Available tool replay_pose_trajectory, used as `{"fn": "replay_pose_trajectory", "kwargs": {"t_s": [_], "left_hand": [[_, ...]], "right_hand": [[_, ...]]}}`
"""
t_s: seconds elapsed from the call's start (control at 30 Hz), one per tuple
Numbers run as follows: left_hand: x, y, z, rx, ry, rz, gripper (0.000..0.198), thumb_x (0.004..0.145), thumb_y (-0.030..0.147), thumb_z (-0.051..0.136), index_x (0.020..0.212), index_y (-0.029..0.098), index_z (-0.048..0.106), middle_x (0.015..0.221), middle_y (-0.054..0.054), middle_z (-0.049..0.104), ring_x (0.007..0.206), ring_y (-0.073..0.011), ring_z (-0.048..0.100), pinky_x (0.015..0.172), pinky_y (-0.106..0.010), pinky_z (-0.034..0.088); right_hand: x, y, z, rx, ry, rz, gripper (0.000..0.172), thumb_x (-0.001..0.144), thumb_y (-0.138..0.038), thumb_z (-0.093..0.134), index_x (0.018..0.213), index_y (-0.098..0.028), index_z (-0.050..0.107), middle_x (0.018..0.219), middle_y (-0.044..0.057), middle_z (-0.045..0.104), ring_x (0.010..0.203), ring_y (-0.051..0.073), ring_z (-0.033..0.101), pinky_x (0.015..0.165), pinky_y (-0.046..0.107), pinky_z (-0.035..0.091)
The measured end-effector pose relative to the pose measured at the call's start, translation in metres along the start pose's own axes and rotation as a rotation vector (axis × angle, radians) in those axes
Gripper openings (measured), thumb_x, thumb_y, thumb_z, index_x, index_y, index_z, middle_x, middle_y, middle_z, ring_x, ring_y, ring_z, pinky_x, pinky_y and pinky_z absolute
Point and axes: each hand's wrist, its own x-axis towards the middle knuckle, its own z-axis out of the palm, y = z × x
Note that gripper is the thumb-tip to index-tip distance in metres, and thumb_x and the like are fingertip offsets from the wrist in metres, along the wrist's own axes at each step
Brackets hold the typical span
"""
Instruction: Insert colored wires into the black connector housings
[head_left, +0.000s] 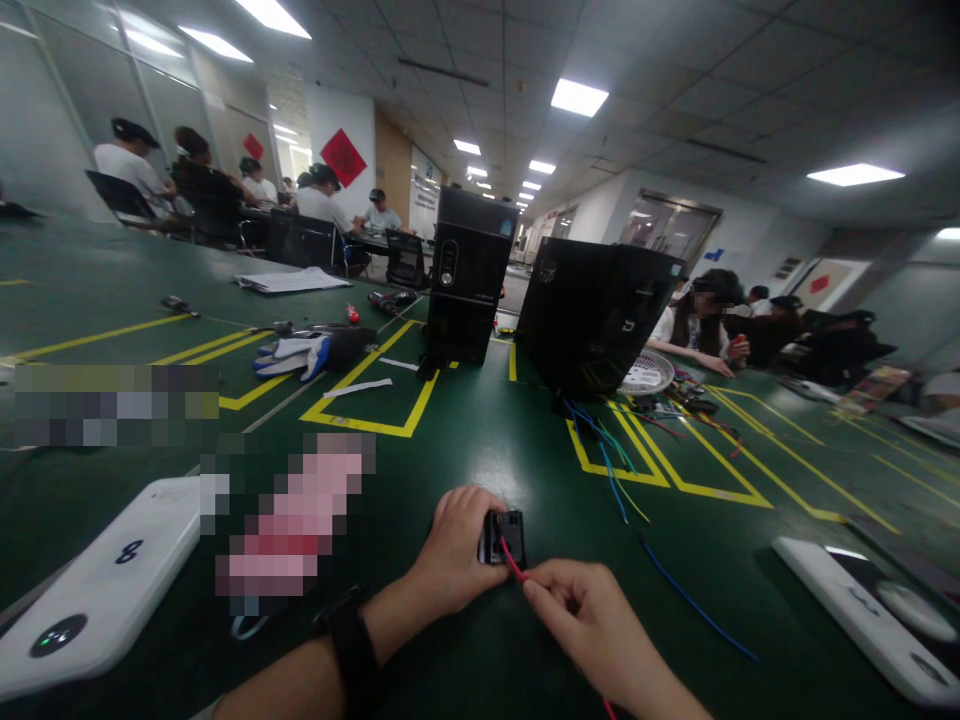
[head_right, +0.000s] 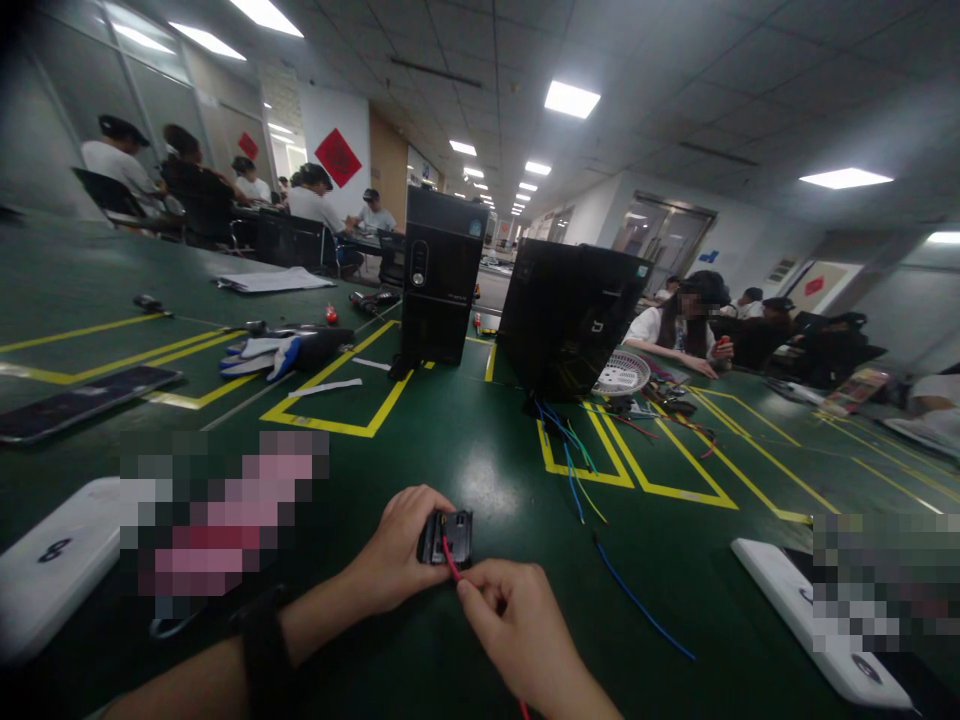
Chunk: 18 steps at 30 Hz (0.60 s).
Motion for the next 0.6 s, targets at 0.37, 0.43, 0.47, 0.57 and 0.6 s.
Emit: {"fn": "replay_pose_trajectory", "kwargs": {"t_s": [0.37,0.43,0.47,0.57,0.6], "left_hand": [[-0.0025,-0.0016,0.0006,-0.021,-0.002,-0.006,0.044,0.058,0.022,0.075,0.094,0.023,0.05,0.095,-0.002,0.055,0.094,-0.0249,0.049,0.084,-0.037,0.034],[-0.0024,-0.0015,0.0007,-0.015,0.001,-0.005,0.044,0.058,0.023,0.076,0.094,0.022,0.05,0.096,-0.002,0.055,0.094,-0.0249,0.049,0.085,-0.037,0.034],[-0.0022,-0.0015,0.001,-0.013,0.003,-0.003,0.043,0.059,0.024,0.076,0.094,0.022,0.05,0.096,-0.002,0.055,0.094,-0.0248,0.049,0.084,-0.037,0.034],[-0.0019,-0.0017,0.0018,-0.004,0.013,0.002,0.041,0.061,0.027,0.075,0.093,0.022,0.05,0.093,-0.002,0.054,0.091,-0.0243,0.049,0.082,-0.037,0.035],[-0.0019,-0.0017,0.002,0.0,0.015,0.002,0.04,0.061,0.027,0.075,0.092,0.022,0.05,0.093,-0.002,0.054,0.091,-0.0241,0.049,0.082,-0.036,0.035]], "right_hand": [[0.0023,0.0025,-0.0114,0.034,0.101,0.087,0.033,0.085,-0.039,0.049,0.087,-0.013,0.068,0.049,-0.005,0.043,0.04,0.008,0.04,0.038,0.019,0.027],[0.0026,0.0024,-0.0112,0.049,0.114,0.089,0.033,0.084,-0.038,0.05,0.094,-0.012,0.068,0.048,-0.006,0.042,0.039,0.008,0.04,0.038,0.019,0.028],[0.0024,0.0022,-0.0107,0.061,0.111,0.092,0.033,0.084,-0.038,0.051,0.096,-0.011,0.067,0.047,-0.006,0.042,0.038,0.008,0.04,0.038,0.019,0.029],[0.0006,0.0013,-0.0068,0.129,0.054,0.106,0.036,0.084,-0.038,0.051,0.099,-0.01,0.066,0.046,-0.007,0.042,0.036,0.007,0.039,0.036,0.018,0.029],[-0.0002,0.0009,-0.0046,0.159,0.026,0.107,0.036,0.084,-0.039,0.051,0.1,-0.011,0.066,0.045,-0.007,0.043,0.035,0.007,0.039,0.035,0.018,0.028]]}}
